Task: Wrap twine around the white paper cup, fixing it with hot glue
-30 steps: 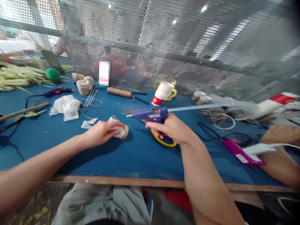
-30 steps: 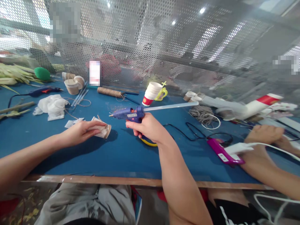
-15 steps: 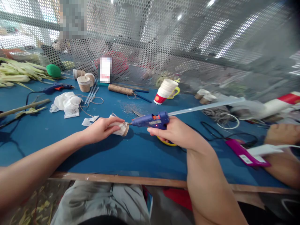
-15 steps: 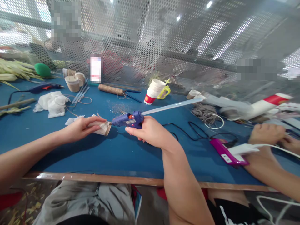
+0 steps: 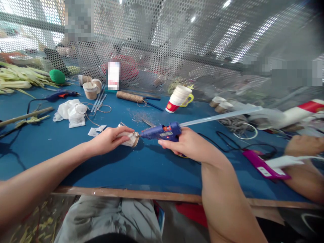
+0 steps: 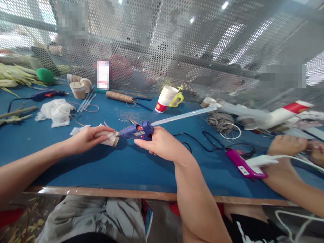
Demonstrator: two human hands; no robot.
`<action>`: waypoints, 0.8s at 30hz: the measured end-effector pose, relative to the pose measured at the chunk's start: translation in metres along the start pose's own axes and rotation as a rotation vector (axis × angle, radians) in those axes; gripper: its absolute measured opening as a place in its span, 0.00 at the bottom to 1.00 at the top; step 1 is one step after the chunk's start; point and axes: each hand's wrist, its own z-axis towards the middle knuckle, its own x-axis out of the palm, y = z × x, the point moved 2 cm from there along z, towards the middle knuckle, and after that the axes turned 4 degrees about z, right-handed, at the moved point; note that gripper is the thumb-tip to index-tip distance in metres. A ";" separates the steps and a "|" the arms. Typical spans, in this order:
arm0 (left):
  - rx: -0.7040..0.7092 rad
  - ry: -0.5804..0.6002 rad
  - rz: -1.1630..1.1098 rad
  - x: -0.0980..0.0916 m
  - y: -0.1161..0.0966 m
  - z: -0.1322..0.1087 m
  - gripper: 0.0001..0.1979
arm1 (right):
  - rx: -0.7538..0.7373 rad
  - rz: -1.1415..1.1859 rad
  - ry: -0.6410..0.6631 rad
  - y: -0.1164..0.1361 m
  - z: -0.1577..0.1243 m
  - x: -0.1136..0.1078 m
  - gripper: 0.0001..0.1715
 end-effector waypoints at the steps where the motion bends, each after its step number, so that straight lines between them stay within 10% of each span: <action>1: -0.001 0.004 0.003 0.000 0.000 0.000 0.17 | 0.007 -0.010 0.000 0.001 0.000 0.000 0.15; 24: 0.003 0.009 0.010 0.001 0.002 -0.001 0.16 | 0.078 -0.144 0.013 0.002 -0.004 -0.001 0.15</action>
